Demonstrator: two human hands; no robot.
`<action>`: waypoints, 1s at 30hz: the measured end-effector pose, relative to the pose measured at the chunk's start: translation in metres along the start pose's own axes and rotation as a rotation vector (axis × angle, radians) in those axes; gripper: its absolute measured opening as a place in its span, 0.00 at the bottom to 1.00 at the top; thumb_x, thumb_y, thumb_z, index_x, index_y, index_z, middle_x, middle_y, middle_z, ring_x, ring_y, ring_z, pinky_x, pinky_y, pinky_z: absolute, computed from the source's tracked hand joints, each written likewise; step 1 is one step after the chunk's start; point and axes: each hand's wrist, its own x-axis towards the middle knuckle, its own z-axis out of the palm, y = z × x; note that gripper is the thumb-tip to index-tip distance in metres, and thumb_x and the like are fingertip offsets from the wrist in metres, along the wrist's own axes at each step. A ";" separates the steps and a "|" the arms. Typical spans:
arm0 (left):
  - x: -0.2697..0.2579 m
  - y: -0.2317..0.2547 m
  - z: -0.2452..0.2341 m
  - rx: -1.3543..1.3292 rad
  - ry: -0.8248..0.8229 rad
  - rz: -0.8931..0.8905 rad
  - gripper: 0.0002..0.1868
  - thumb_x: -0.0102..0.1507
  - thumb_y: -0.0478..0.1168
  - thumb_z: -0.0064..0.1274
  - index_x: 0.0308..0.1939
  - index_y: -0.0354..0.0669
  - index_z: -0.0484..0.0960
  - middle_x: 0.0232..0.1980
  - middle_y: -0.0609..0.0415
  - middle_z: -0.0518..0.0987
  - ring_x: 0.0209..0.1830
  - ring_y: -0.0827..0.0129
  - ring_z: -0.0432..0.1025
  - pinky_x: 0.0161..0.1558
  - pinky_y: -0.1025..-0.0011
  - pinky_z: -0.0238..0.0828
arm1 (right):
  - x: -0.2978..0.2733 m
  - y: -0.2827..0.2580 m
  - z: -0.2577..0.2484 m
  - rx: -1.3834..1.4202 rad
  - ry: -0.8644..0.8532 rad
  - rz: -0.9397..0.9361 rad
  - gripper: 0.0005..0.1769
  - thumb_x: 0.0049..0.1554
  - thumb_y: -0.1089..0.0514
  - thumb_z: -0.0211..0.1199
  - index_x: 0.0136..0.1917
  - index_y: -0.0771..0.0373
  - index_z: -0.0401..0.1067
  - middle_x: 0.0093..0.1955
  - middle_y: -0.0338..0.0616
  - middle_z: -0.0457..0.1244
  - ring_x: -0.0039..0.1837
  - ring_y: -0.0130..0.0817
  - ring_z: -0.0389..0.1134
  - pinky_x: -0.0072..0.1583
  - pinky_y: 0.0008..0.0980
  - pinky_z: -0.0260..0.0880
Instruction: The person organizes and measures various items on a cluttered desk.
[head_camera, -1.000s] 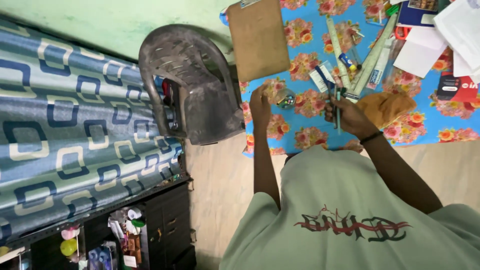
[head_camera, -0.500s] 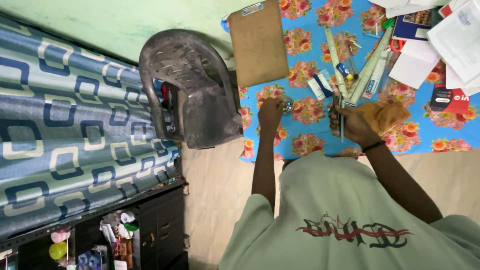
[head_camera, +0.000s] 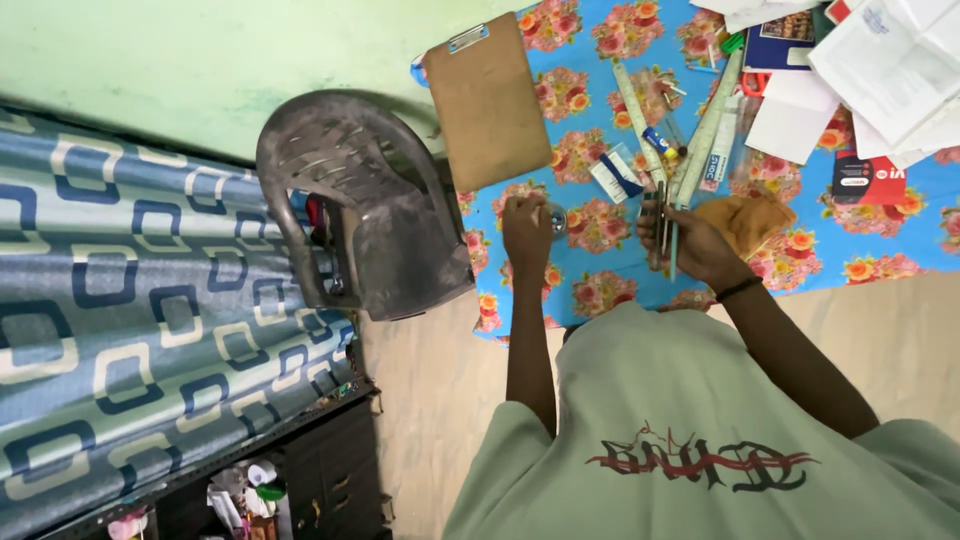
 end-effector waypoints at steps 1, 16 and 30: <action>-0.003 0.013 0.003 0.000 -0.003 0.001 0.09 0.60 0.36 0.59 0.45 0.44 0.84 0.47 0.45 0.76 0.49 0.50 0.73 0.51 0.56 0.72 | -0.001 -0.003 0.006 0.002 0.002 -0.001 0.17 0.72 0.50 0.49 0.66 0.62 0.68 0.55 0.45 0.67 0.56 0.36 0.70 0.58 0.37 0.72; -0.066 0.046 0.097 -0.750 -0.753 -0.370 0.14 0.69 0.41 0.50 0.48 0.32 0.83 0.37 0.48 0.82 0.34 0.67 0.80 0.37 0.68 0.81 | 0.003 -0.013 0.032 -0.040 0.091 -0.135 0.20 0.68 0.52 0.54 0.71 0.59 0.64 0.68 0.46 0.65 0.66 0.36 0.68 0.61 0.40 0.71; -0.068 0.070 0.057 -0.949 -0.908 -0.673 0.19 0.70 0.42 0.50 0.63 0.38 0.79 0.42 0.49 0.83 0.39 0.67 0.82 0.39 0.74 0.78 | 0.002 -0.018 0.043 -0.196 0.289 -0.163 0.18 0.68 0.47 0.49 0.63 0.61 0.66 0.58 0.41 0.67 0.58 0.28 0.71 0.53 0.31 0.75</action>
